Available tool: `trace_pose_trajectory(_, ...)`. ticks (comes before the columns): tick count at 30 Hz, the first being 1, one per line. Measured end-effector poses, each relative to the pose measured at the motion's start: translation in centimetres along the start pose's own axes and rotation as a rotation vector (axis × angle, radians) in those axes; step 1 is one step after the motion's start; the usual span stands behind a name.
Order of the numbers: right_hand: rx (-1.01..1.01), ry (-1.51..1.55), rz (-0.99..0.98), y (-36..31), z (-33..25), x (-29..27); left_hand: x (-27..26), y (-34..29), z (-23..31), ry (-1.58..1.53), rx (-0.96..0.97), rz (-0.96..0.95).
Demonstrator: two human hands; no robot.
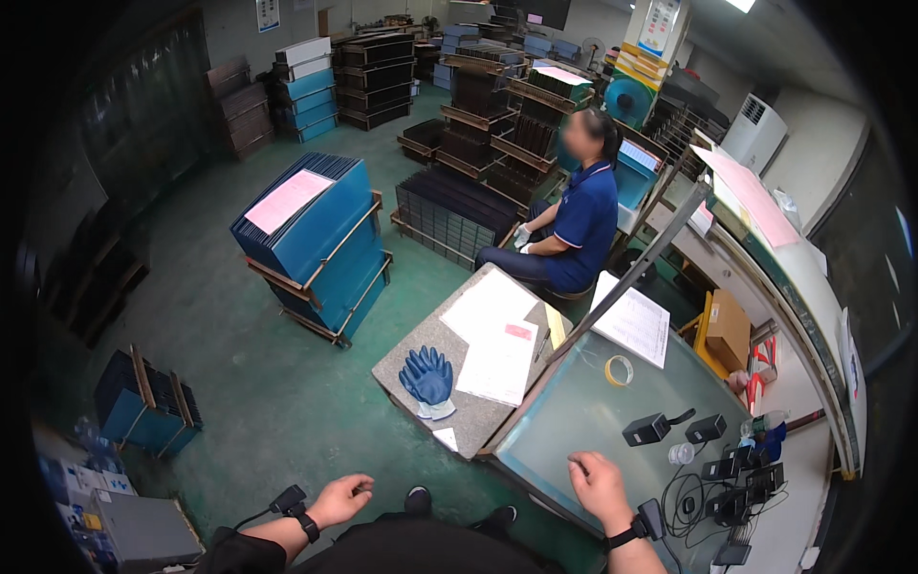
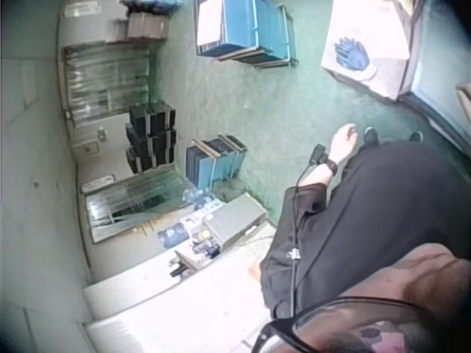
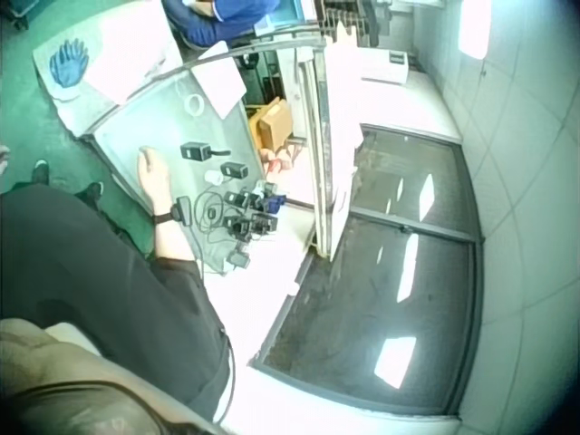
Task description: Transferring processed circuit board plates from a conveyor belt into a storage rack and moving trays across a factory floor.
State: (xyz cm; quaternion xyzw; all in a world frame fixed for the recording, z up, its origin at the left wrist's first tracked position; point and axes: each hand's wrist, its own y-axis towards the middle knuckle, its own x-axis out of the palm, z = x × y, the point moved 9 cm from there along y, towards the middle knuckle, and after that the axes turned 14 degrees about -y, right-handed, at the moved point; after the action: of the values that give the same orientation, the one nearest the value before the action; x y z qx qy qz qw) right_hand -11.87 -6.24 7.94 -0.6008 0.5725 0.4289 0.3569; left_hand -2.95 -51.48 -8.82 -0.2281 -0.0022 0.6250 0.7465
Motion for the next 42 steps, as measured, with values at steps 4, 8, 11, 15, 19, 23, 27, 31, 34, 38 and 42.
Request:
trace_pose_trajectory(4,-0.088,-0.039,-0.069,0.8,-1.1,0.2,1.8,0.7,1.4,0.016,-0.01,-0.061)
trace_pose_trajectory(8,-0.076,-0.004,-0.118,0.3,1.6,1.8,2.4,3.1,2.8,0.042,-0.001,-0.052)
trace_pose_trajectory(11,-0.109,0.031,-0.164,-0.5,3.0,3.0,3.0,3.2,3.8,0.058,-0.051,0.012)
trace_pose_trajectory(15,-0.118,0.083,-0.254,0.2,3.5,5.9,4.8,2.8,3.0,0.1,-0.019,0.001)
trace_pose_trajectory(19,-0.222,0.119,-0.347,1.6,0.5,9.6,4.4,0.5,0.9,0.212,-0.011,-0.041)
trace_pose_trajectory(23,-0.377,0.105,-0.473,3.7,-6.3,13.5,-0.2,-2.2,-2.3,0.181,-0.106,0.04)
trace_pose_trajectory(27,-0.505,0.027,-0.561,6.3,-13.9,18.0,-7.5,-4.0,-6.5,0.108,-0.13,0.177)
trace_pose_trajectory(31,-0.558,-0.087,-0.646,8.9,-23.5,23.9,-15.9,-7.2,-12.8,-0.033,-0.161,0.298)
trace_pose_trajectory(34,-0.602,-0.094,-0.688,10.6,-31.5,28.7,-23.7,-10.4,-17.4,-0.071,-0.202,0.364)
trace_pose_trajectory(38,-0.694,-0.201,-0.747,13.9,-42.2,33.5,-35.9,-14.2,-21.3,-0.127,-0.272,0.491)
trace_pose_trajectory(42,-0.756,-0.197,-0.777,18.1,-50.4,37.6,-46.5,-14.6,-26.2,-0.261,-0.265,0.669)
